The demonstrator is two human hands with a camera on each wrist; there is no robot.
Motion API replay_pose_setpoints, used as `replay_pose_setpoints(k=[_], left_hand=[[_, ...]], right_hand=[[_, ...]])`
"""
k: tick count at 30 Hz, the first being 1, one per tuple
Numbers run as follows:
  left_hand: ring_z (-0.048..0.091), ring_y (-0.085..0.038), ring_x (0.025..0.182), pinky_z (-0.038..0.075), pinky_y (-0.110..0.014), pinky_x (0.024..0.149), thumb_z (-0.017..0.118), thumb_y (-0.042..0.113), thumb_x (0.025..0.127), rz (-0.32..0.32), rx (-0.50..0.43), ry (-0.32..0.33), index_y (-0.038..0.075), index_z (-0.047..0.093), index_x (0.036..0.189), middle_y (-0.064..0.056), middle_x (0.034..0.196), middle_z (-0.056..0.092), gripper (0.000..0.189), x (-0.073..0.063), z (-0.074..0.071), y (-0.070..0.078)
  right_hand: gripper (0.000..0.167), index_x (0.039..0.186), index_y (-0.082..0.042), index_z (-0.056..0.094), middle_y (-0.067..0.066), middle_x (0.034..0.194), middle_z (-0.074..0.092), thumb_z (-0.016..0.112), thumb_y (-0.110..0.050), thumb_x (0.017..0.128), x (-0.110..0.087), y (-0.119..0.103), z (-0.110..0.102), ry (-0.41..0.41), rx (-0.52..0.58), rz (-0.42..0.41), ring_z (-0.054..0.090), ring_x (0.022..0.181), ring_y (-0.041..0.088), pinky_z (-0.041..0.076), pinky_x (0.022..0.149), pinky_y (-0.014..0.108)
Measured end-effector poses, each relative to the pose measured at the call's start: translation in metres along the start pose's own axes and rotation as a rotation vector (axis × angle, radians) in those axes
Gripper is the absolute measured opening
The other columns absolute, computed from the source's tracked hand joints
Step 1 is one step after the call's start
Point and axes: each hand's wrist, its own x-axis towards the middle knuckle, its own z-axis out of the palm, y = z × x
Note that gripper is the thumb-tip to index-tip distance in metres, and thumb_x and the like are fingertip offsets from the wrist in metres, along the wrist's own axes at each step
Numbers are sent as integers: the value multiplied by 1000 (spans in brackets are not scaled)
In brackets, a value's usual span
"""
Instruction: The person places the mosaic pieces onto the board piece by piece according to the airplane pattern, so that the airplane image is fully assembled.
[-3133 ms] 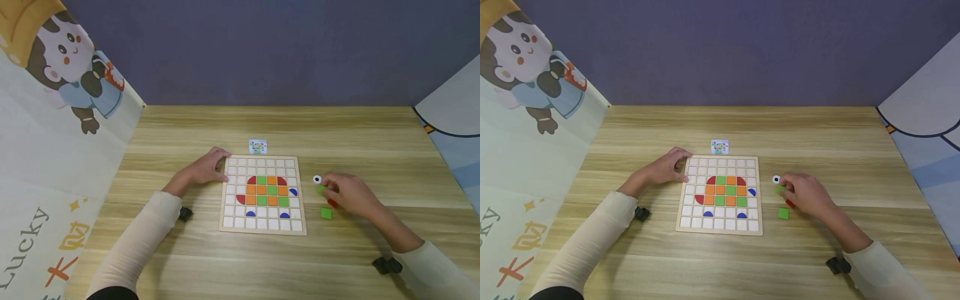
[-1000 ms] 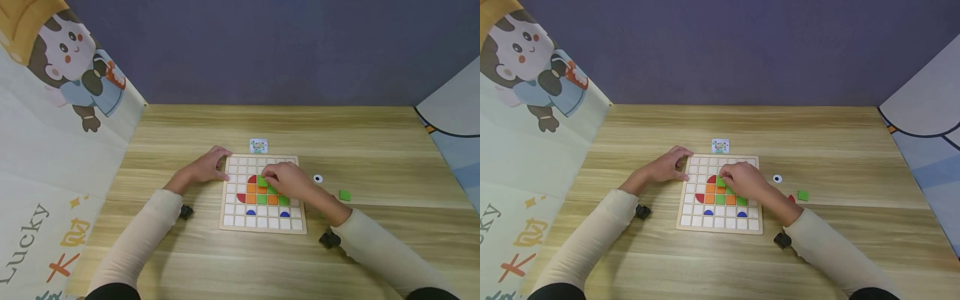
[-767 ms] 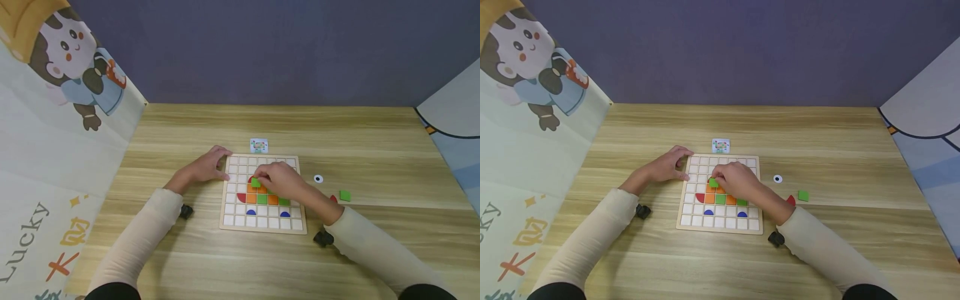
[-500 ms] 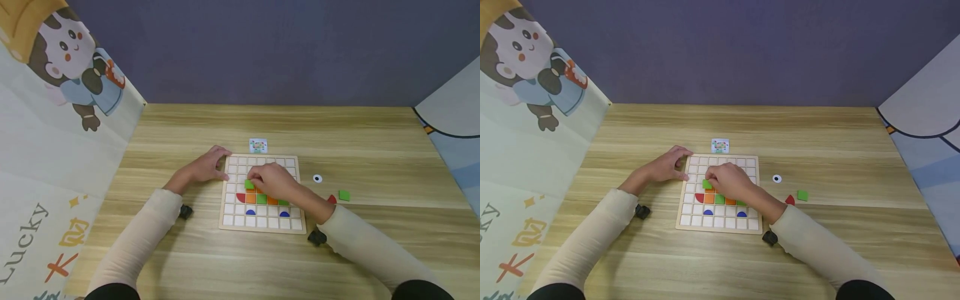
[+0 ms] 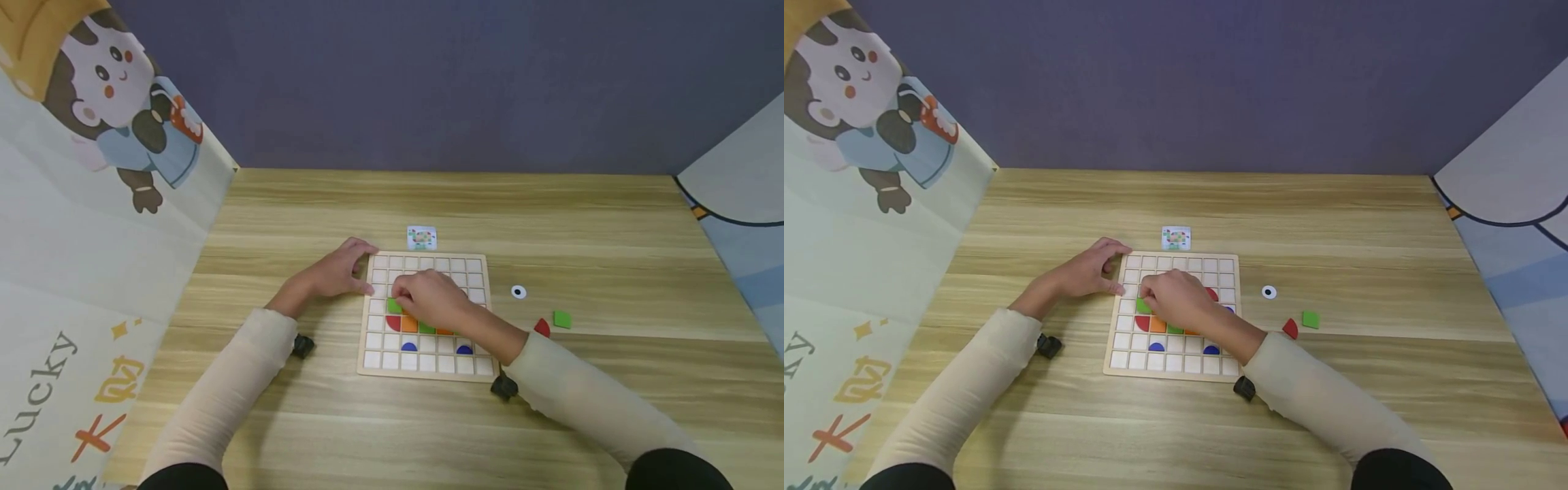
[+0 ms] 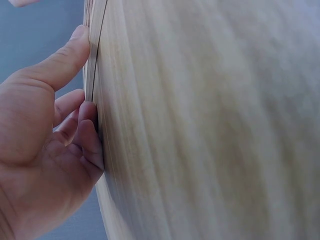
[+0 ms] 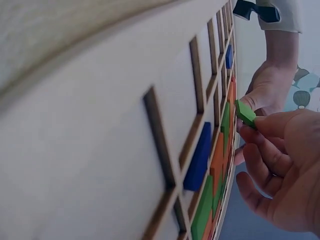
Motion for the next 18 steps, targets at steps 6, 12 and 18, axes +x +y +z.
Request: replay_pose_setpoints(k=[6,12,18], left_hand=[[53,-24,110,48,-41,98,83,33,86,8,5,-2,12,39,155,-9,154,34,84,1,1,0],[53,-25,110,48,-41,98,83,33,86,-1,3,-1,12,40,154,-8,153,36,83,1,3,1],[52,-24,109,48,-40,98,82,32,87,3,4,-2,12,40,153,-7,152,36,81,1,5,1]], right_hand=[[8,96,-20,75,-12,72,66,67,-20,97,1,-3,3,7,-45,-8,53,67,7,47,65,24],[5,93,-20,75,-10,77,69,70,-19,95,-1,-4,6,21,-57,-12,56,70,8,49,66,25],[4,91,-20,74,-7,85,68,71,-20,94,-4,-4,9,32,-58,-12,57,75,8,50,67,26]])
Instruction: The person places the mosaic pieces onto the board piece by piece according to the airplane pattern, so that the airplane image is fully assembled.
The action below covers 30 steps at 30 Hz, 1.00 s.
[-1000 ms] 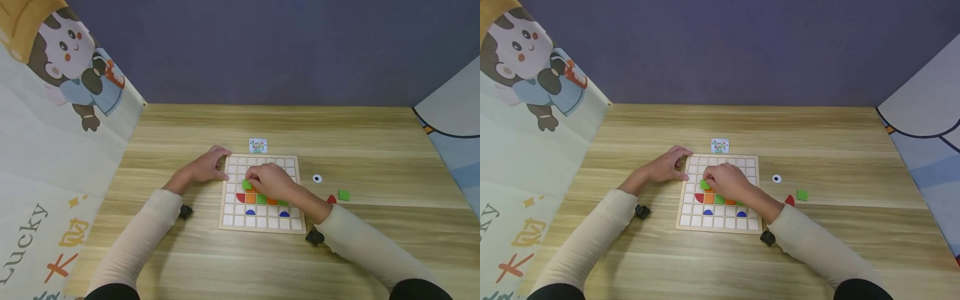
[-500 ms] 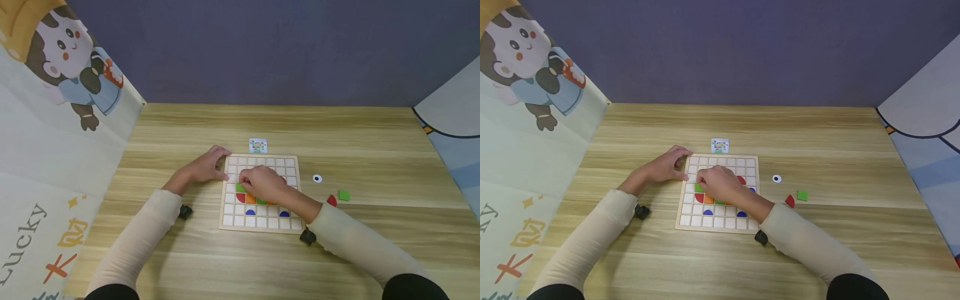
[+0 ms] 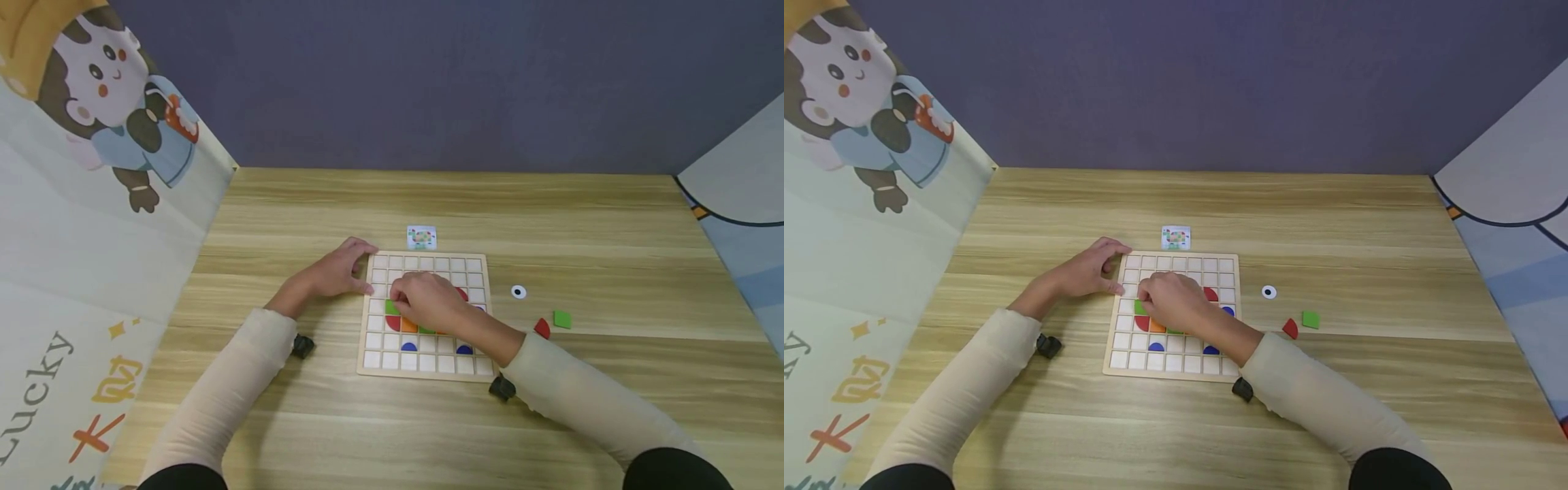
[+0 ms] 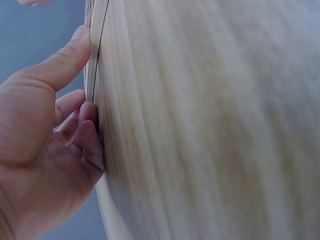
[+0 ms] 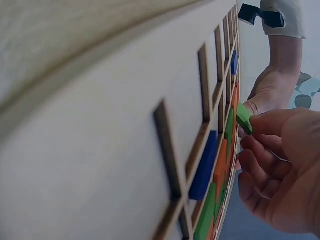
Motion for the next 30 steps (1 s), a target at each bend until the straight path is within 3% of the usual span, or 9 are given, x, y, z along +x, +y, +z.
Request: replay_pose_setpoints(k=[16,25,30], left_hand=[[54,-25,113,48,-42,102,83,32,87,-19,-18,10,13,40,154,-7,154,35,82,7,0,5],[54,-25,113,49,-43,102,82,31,87,-17,-16,7,12,39,154,-7,155,35,82,5,0,6],[55,-26,114,48,-44,104,82,31,87,-14,-10,3,13,39,155,-8,156,33,83,4,0,7]], right_hand=[[10,98,-16,76,-6,88,69,67,-17,94,-3,14,-13,29,13,-36,55,73,8,50,67,25],[11,103,-17,76,-5,94,73,70,-22,96,-13,20,-33,35,26,36,64,83,11,56,76,31],[14,106,-15,76,-4,93,74,70,-22,96,-22,26,-47,43,52,79,64,79,12,54,74,32]])
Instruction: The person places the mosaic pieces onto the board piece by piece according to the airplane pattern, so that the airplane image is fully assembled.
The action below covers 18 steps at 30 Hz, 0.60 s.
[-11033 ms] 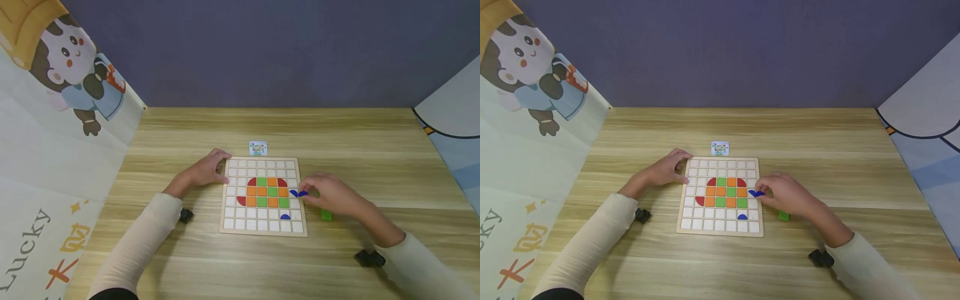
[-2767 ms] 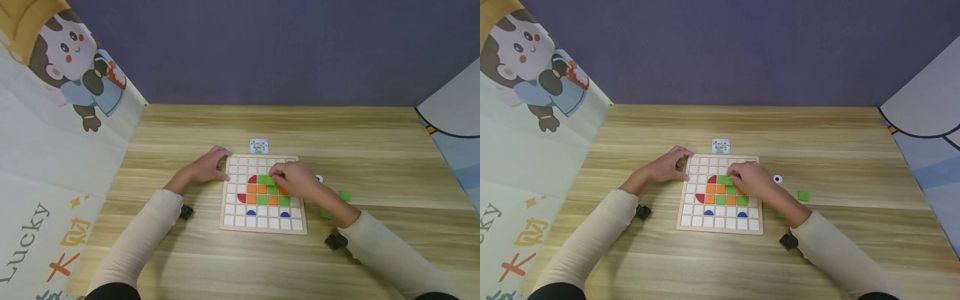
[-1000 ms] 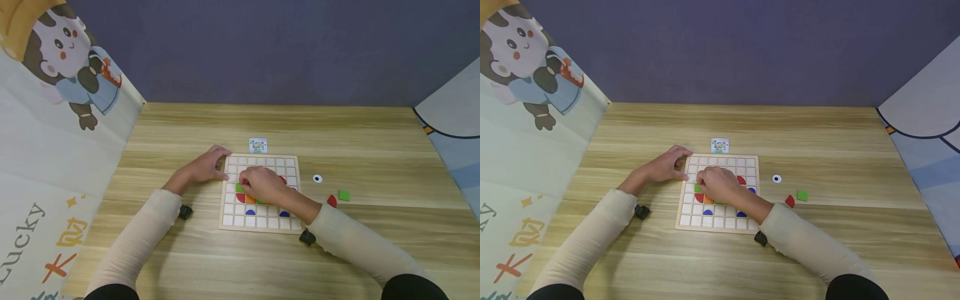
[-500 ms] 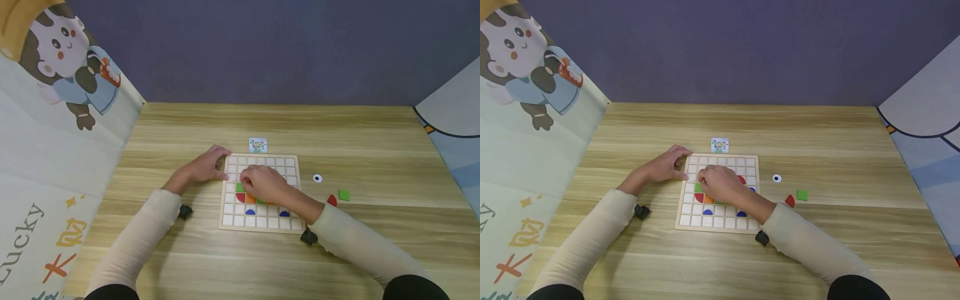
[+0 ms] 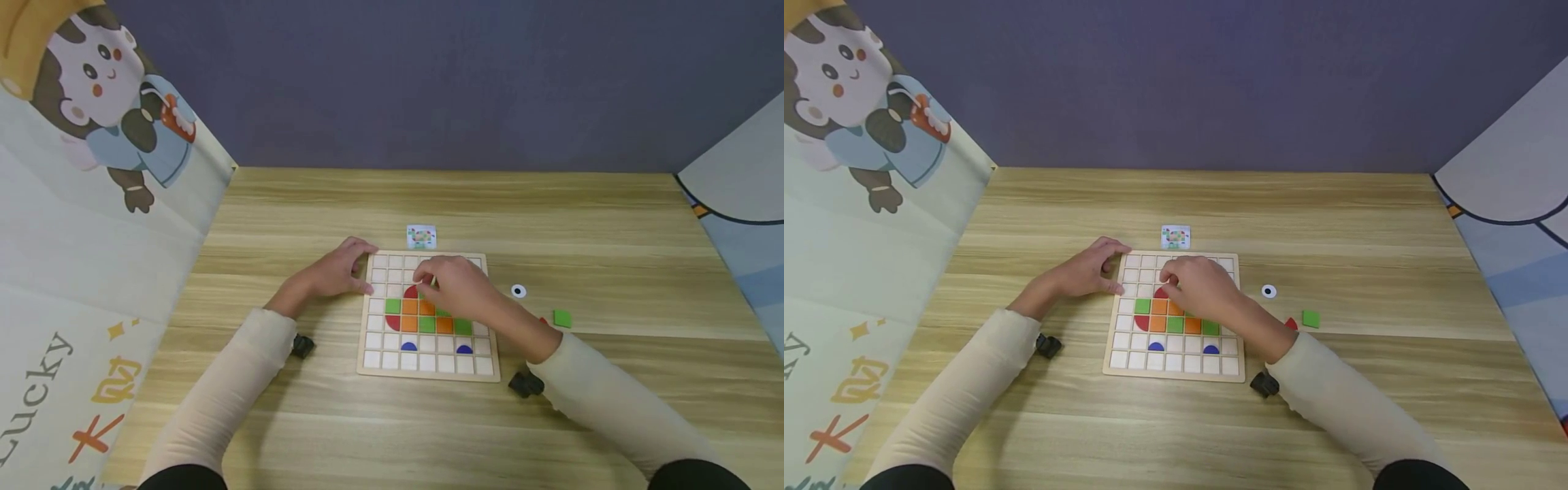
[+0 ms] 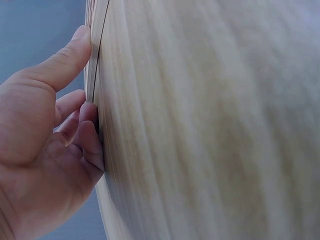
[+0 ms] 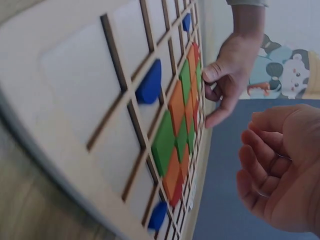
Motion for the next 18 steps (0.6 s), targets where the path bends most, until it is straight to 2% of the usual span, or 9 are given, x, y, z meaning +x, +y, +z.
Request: replay_pose_setpoints(k=[7,18], left_hand=[[55,-27,116,48,-44,104,82,32,87,-12,-18,3,14,38,155,-7,155,34,83,4,-1,1],[53,-25,112,49,-42,101,81,32,88,-23,-17,19,14,38,155,-7,152,37,82,10,-2,1]], right_hand=[[19,111,-10,75,-2,92,73,66,-18,97,-7,20,-18,-3,50,3,62,78,11,54,71,30],[15,108,-12,76,-2,91,73,71,-18,95,-19,50,-35,-12,-1,31,64,83,14,55,73,31]])
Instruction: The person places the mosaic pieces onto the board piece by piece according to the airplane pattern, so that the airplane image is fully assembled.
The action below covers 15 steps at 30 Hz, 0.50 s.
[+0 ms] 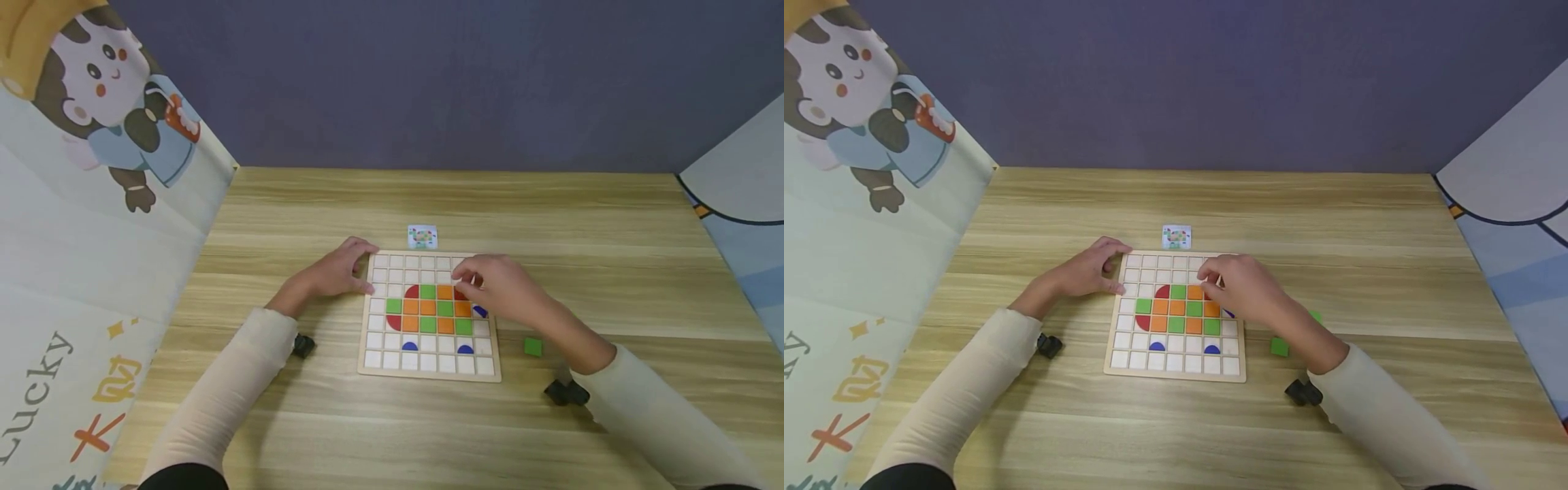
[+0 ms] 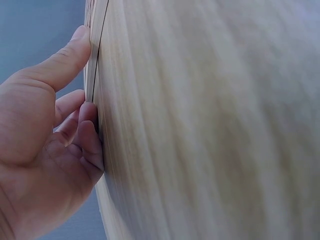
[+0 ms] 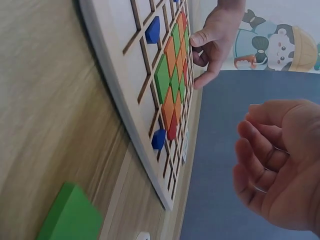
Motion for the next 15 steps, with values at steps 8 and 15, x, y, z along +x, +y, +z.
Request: replay_pose_setpoints(k=[8,15], left_hand=[[53,-26,115,49,-43,102,80,32,89,16,9,-14,13,37,156,-8,153,36,82,0,1,-2],[54,-26,116,49,-43,104,81,32,88,12,9,-14,13,37,155,-7,153,35,82,-3,0,-5]], right_hand=[[16,109,-10,75,1,97,75,72,-17,94,-26,12,-3,9,1,15,66,83,13,57,72,33],[15,108,-11,76,-2,93,74,72,-14,94,-48,29,-3,35,-21,21,66,84,12,57,74,34]])
